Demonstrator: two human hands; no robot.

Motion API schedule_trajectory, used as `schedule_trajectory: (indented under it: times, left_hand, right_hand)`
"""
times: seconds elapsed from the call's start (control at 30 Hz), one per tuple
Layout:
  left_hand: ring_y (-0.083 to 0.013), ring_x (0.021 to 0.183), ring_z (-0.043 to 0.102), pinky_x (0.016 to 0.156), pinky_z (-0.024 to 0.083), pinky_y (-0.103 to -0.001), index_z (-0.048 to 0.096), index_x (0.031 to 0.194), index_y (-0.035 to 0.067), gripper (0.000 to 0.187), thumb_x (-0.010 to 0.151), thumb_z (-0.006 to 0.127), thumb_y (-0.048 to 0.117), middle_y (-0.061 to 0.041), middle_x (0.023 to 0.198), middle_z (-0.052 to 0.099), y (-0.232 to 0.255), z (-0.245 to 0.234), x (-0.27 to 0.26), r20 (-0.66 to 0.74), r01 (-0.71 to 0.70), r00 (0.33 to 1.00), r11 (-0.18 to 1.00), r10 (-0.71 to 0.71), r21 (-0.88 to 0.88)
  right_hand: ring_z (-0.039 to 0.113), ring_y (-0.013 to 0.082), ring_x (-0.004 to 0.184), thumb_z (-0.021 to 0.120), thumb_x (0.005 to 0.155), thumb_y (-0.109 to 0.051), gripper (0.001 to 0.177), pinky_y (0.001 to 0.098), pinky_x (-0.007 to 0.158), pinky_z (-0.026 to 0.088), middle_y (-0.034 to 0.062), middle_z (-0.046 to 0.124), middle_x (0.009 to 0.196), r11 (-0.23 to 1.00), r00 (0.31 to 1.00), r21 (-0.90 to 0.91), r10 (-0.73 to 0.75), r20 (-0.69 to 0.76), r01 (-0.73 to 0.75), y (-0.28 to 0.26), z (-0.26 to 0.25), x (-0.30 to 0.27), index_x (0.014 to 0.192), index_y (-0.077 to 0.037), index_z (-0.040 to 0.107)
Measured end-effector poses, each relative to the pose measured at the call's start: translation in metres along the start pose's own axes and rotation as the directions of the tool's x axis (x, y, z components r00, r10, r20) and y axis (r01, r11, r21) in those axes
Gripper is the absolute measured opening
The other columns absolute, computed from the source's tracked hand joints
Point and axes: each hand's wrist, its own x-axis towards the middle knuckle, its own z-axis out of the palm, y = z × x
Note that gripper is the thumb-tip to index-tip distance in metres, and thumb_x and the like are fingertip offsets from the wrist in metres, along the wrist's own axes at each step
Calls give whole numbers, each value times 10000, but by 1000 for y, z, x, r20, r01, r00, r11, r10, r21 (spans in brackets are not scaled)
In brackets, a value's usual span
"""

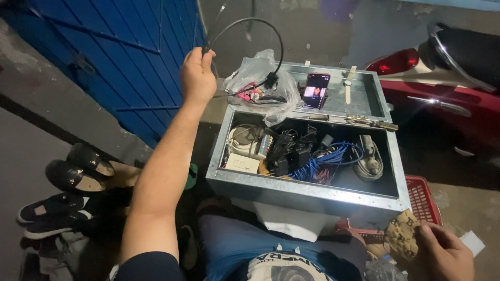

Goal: Cleaning and organizing electronic components like chargers and cables from a storage box using a cloth.

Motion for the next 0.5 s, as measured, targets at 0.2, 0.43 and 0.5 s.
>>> schedule_trajectory:
  times: [0.2,0.43,0.5]
  left_hand:
    - [-424,920,665,758,509,-483,671,957,12,149,1012,619,141,-210,942,704,6,0,14,-20,38,999,999,-38,35]
    - [-466,809,648,692,487,-518,675,883,-4,216,972,668,192,-254,830,681,-44,33,13,-43,192,981,973,-187,128]
    - [-412,752,663,677,493,-493,685,867,-6,222,958,666,196,-231,795,691,-66,43,7,-103,330,942,939,-320,99]
  right_hand:
    - [696,289,1020,663,1050,-214,374,417,882,566,238,708,1130,991,1000,135,9,19,-11,-17,-2,-25,1281,79,658]
    - [694,301,1008,671,1052,-205,363,431,887,563,257,719,1111,996,999,82,-37,34,34,0,-3,-17,1261,91,682]
    - [702,294,1003,664,1042,-209,364,434,876,571,249,719,1110,996,999,86,-2,45,-2,-5,-4,-26,1245,94,680]
